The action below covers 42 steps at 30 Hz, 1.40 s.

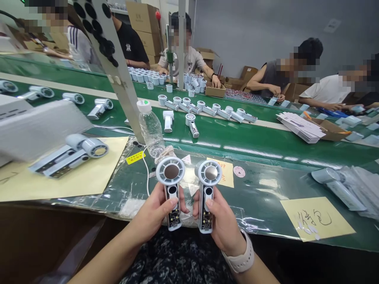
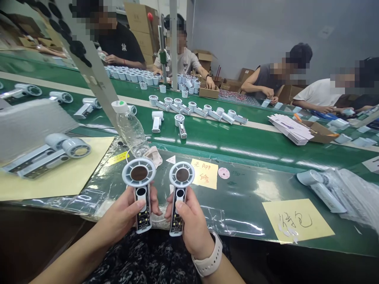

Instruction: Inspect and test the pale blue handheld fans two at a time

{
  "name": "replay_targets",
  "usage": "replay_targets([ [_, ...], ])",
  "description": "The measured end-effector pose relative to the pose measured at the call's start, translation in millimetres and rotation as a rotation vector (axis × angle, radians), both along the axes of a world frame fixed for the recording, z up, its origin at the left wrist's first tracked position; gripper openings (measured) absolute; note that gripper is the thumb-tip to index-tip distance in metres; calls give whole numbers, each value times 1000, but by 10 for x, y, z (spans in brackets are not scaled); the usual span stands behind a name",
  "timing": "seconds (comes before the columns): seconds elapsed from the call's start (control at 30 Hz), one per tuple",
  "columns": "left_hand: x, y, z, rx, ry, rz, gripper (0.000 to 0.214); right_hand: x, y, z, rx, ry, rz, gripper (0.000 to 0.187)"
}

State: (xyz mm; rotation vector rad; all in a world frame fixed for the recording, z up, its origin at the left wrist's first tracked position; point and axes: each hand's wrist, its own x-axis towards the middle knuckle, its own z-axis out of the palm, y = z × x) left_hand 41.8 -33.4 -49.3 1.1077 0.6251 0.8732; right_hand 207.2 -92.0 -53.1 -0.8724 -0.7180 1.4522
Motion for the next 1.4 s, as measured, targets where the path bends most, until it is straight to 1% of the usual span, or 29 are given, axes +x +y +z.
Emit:
replay_targets([
  [0.1, -13, -1, -15, 4, 21, -4, 29, 4, 6, -8, 5, 1, -1, 29],
  [0.27, -25, -3, -59, 12, 32, 0, 30, 13, 21, -36, 66, -34, -2, 27],
  [0.33, -27, -7, -56, 61, 43, 20, 30, 14, 20, -23, 88, -29, -10, 26],
  [0.43, -34, -18, -19, 152, 78, 86, 26, 19, -3, 6, 130, -37, -44, 24],
  [0.5, -37, -18, -3, 217, 150, 136, 26, 40, -22, -13, 171, -71, -78, 27],
  [0.57, -27, 2, -31, 268, 311, 177, 28, 85, -22, -92, 193, -177, -177, 32],
  [0.67, 29, 70, -155, 266, 576, 238, 29, 185, 33, -294, 141, -370, -337, 33],
  [0.73, 82, 118, -232, 254, 659, 276, 31, 243, 85, -411, 91, -426, -376, 28],
  [0.8, 124, 142, -251, 253, 685, 297, 35, 268, 113, -465, 72, -421, -388, 25],
  [0.87, 141, 136, -207, 245, 700, 287, 39, 253, 102, -446, 73, -387, -368, 25],
  [0.97, 128, 95, -89, 238, 692, 254, 44, 187, 39, -337, 93, -308, -292, 26],
  [1.07, 106, 58, -6, 236, 655, 216, 41, 129, -14, -225, 101, -189, -211, 30],
  [1.13, 94, 41, 13, 231, 622, 185, 37, 110, -31, -180, 96, -113, -174, 33],
  [1.2, 86, 31, 14, 224, 588, 149, 34, 101, -40, -164, 95, -86, -157, 33],
  [1.3, 77, 27, 4, 207, 536, 107, 33, 89, -49, -190, 103, -98, -143, 30],
  [1.4, 68, 38, 1, 185, 508, 92, 31, 71, -53, -230, 86, -90, -136, 31],
])
